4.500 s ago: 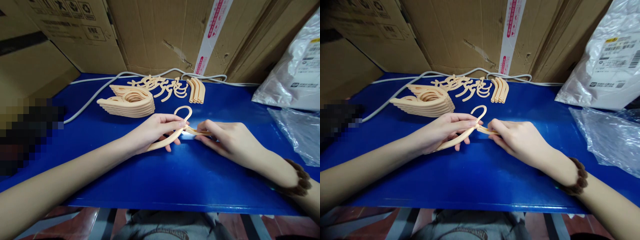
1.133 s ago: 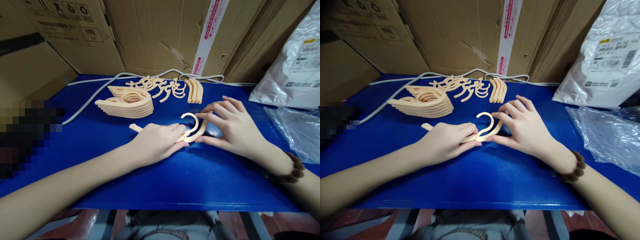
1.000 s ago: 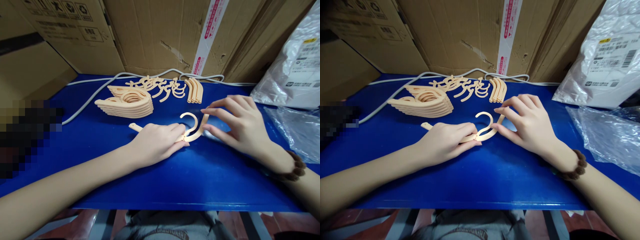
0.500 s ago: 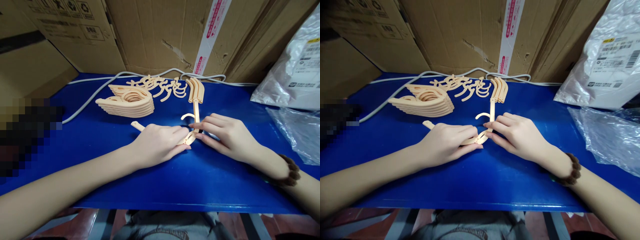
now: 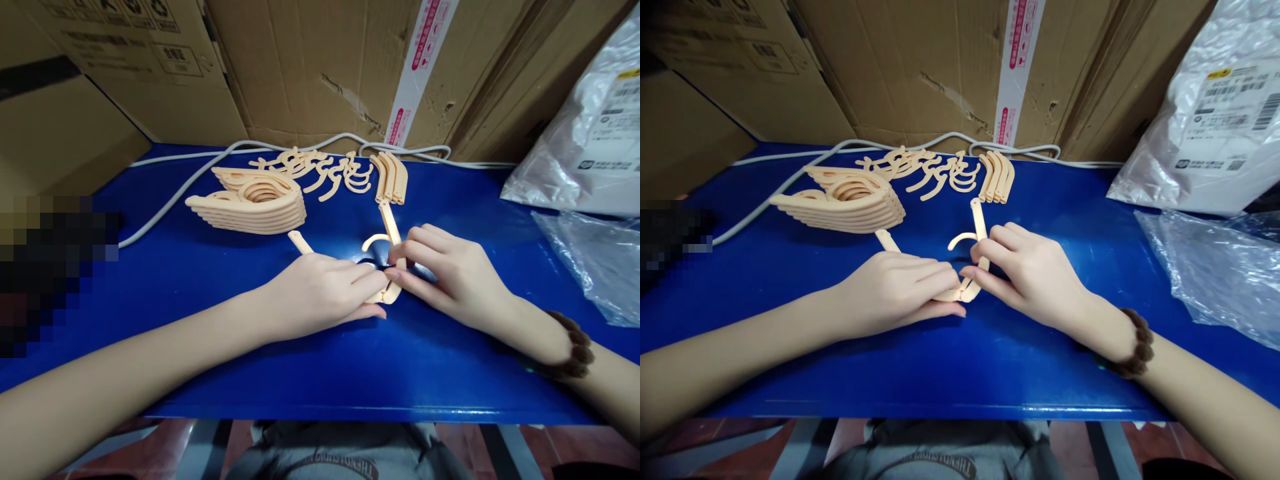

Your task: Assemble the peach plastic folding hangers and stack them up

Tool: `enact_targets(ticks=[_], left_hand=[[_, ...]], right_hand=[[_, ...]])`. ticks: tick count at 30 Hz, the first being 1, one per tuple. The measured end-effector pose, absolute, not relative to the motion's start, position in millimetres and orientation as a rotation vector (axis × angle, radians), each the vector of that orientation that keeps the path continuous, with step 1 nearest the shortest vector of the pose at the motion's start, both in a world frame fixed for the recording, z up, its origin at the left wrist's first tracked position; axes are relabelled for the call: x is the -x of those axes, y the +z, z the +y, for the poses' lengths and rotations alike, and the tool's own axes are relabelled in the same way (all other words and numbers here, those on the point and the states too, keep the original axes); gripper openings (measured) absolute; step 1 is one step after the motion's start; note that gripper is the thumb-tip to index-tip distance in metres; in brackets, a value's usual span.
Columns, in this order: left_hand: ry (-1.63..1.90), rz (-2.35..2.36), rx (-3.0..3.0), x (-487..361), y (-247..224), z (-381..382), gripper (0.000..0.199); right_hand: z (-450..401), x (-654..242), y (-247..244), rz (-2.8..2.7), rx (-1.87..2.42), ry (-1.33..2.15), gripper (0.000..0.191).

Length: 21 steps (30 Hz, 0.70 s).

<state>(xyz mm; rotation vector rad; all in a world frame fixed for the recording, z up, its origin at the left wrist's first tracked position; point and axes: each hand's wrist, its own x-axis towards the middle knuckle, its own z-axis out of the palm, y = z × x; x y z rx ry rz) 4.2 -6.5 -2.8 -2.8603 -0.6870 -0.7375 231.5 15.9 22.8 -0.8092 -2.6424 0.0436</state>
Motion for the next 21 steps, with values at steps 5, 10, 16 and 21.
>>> enact_targets(ticks=[5, 10, 16, 21], left_hand=[[-0.73, -0.7, 2.895, -6.2, -1.5, -6.0, 0.025], [-0.78, -0.854, 2.923, -8.5, -2.2, -8.2, 0.025], [-0.894, -1.064, 2.904, -8.1, -2.3, -10.9, 0.019], [-0.829, -0.922, 2.908, -8.6, -3.6, -11.0, 0.02]], right_hand=[[15.2, -231.6, 23.8, -2.599, 0.893, 0.078, 0.021], [17.5, -232.6, 24.2, -2.544, 1.026, 0.126, 0.018], [18.2, -233.8, 23.8, -2.498, 1.028, 0.057, 0.018], [18.0, -233.1, 22.6, -2.582, 0.95, 0.031, 0.017]])
